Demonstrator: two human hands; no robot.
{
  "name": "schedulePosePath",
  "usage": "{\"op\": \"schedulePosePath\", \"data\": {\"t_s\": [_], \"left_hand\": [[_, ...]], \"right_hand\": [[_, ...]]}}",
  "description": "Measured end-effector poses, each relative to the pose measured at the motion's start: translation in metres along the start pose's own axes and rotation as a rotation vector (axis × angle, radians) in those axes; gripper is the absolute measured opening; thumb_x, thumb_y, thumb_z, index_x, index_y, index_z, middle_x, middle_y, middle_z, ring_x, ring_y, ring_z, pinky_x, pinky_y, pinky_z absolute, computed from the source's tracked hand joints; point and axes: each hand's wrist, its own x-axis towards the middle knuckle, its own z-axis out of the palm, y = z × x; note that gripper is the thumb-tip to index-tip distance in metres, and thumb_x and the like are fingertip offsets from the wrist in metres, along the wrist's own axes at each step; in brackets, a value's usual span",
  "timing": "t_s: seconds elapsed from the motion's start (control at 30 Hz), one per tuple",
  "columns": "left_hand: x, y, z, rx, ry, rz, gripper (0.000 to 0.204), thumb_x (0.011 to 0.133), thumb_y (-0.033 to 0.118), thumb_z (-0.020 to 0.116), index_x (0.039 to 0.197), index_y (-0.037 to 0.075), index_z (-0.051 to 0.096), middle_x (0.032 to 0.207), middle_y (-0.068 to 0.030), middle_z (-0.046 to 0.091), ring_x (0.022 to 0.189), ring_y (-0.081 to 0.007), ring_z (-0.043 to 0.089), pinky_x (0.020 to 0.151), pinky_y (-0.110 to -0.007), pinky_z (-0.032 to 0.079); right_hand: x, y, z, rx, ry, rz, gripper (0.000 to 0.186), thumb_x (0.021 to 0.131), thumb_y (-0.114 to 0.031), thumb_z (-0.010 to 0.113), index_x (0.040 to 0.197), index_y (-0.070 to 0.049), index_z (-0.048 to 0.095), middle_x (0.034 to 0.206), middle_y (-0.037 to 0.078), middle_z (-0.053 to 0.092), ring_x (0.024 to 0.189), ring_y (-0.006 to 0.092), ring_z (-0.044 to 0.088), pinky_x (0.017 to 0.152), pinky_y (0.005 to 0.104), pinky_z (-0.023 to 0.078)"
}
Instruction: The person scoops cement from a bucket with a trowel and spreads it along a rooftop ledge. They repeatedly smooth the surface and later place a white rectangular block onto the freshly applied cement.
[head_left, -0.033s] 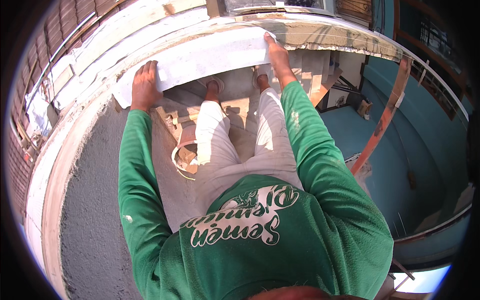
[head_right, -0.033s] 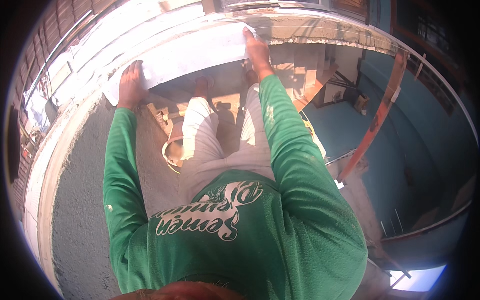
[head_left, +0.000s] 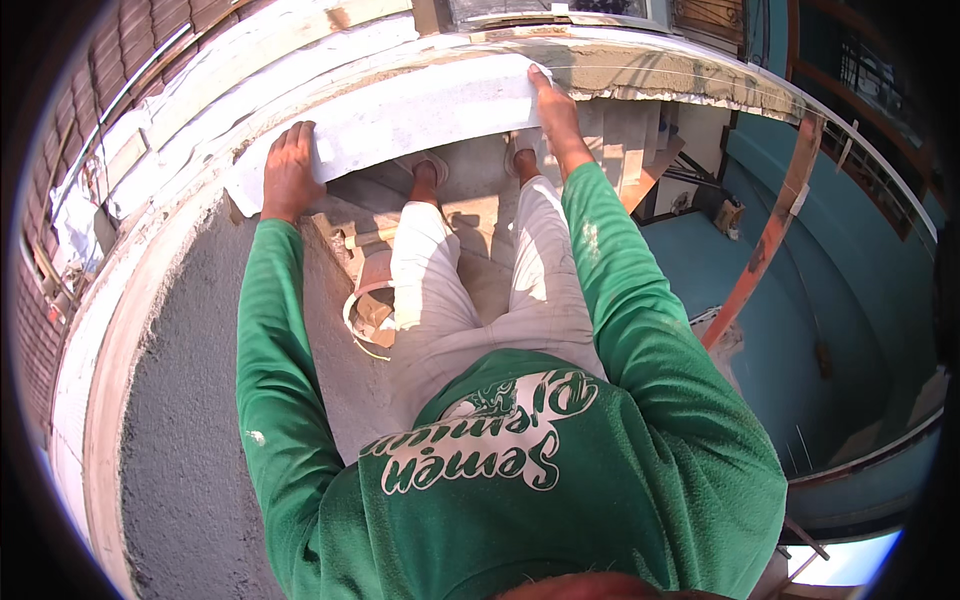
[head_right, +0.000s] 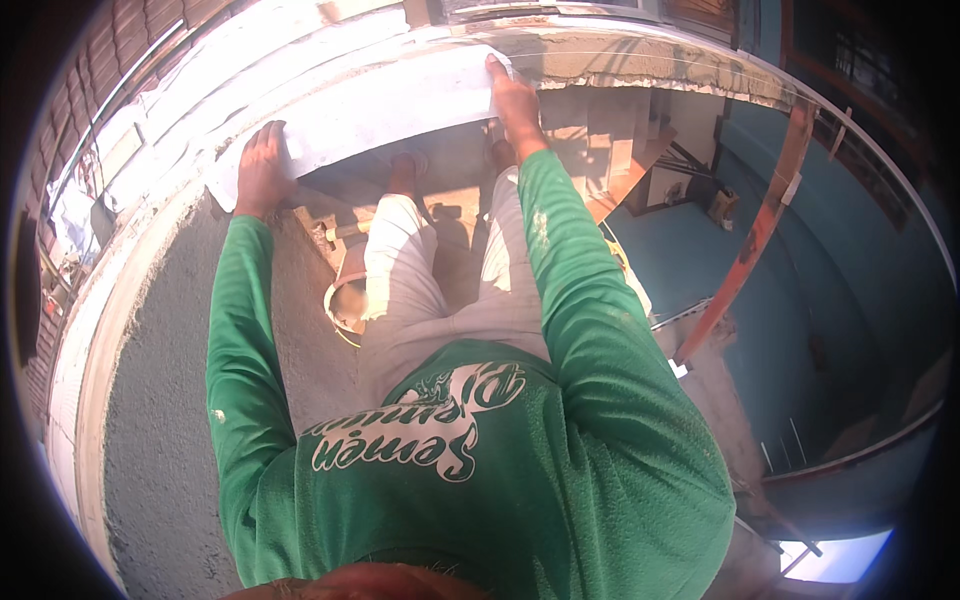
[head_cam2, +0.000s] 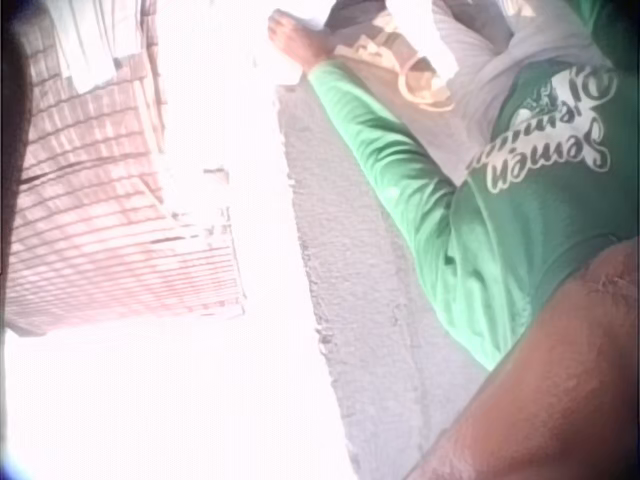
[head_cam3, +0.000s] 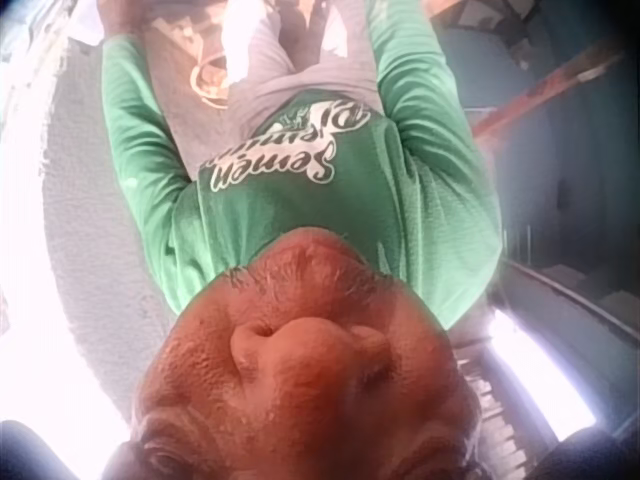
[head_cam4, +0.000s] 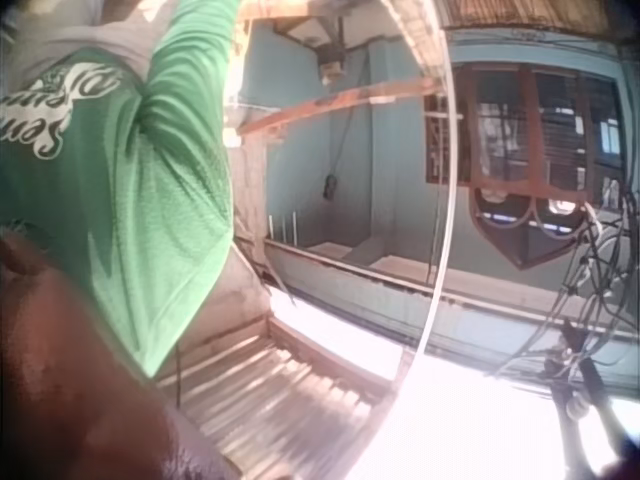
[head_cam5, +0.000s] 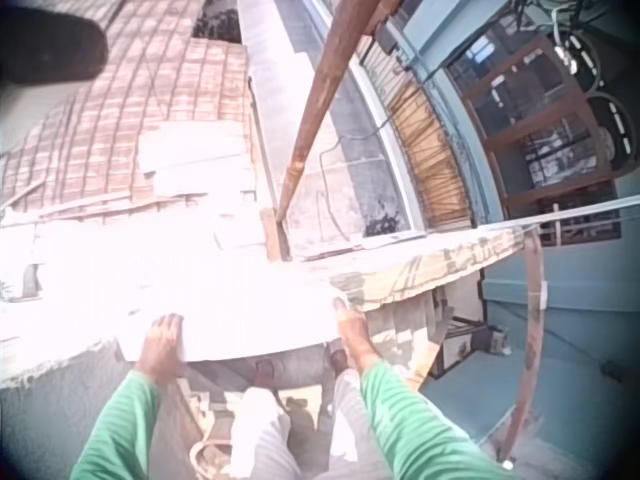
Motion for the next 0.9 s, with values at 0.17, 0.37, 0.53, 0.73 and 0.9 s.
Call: {"op": "schedulePosePath", "data": {"t_s": [0.17, 0.37, 0.53, 0.73, 0.9], "left_hand": [[0.006, -0.001, 0.0, 0.006, -0.007, 0.004, 0.096, 0.057, 0.002, 0.088, 0.146, 0.004, 0.052, 0.145, -0.0178, 0.06, 0.136, -0.0374, 0.057, 0.117, -0.045, 0.046], [0.008, -0.001, 0.001, 0.025, -0.015, -0.005, 0.104, 0.056, 0.003, 0.09, 0.151, 0.007, 0.047, 0.147, -0.0178, 0.058, 0.139, -0.0368, 0.055, 0.12, -0.045, 0.044], [0.006, 0.001, 0.004, 0.099, -0.025, -0.02, 0.122, 0.056, 0.013, 0.098, 0.162, 0.013, 0.037, 0.149, -0.0139, 0.055, 0.14, -0.0336, 0.054, 0.124, -0.05, 0.039], [0.001, 0.027, 0.018, 0.099, 0.077, -0.041, 0.145, 0.051, 0.041, 0.106, 0.169, 0.022, 0.025, 0.159, -0.0096, 0.045, 0.152, -0.03, 0.041, 0.131, -0.061, 0.024], [0.01, 0.052, 0.022, 0.081, 0.083, -0.038, 0.144, 0.053, 0.047, 0.104, 0.17, 0.023, 0.023, 0.162, -0.0084, 0.041, 0.154, -0.0303, 0.037, 0.132, -0.061, 0.023]], "right_hand": [[0.016, 0.004, -0.001, -0.058, -0.017, -0.029, 0.084, 0.097, -0.069, 0.064, 0.139, 0.004, 0.068, 0.138, 0.025, 0.069, 0.128, 0.0336, 0.063, 0.11, 0.0404, 0.046], [0.025, 0.016, -0.004, -0.202, -0.032, -0.07, 0.09, 0.1, -0.074, 0.055, 0.141, 0.005, 0.065, 0.139, 0.027, 0.067, 0.132, 0.0374, 0.061, 0.112, 0.0435, 0.045], [0.034, 0.028, -0.009, -0.195, -0.08, -0.108, 0.093, 0.102, -0.075, 0.051, 0.144, 0.007, 0.062, 0.14, 0.027, 0.067, 0.128, 0.0346, 0.063, 0.109, 0.0433, 0.047], [0.039, 0.033, -0.01, -0.167, -0.144, -0.056, 0.085, 0.107, -0.072, 0.034, 0.15, -0.003, 0.06, 0.147, 0.032, 0.061, 0.144, 0.0486, 0.05, 0.12, 0.0485, 0.038], [0.058, 0.052, -0.01, -0.109, -0.139, -0.098, 0.089, 0.106, -0.073, 0.044, 0.15, 0.003, 0.06, 0.137, 0.023, 0.068, 0.123, 0.0276, 0.064, 0.107, 0.043, 0.051]]}}
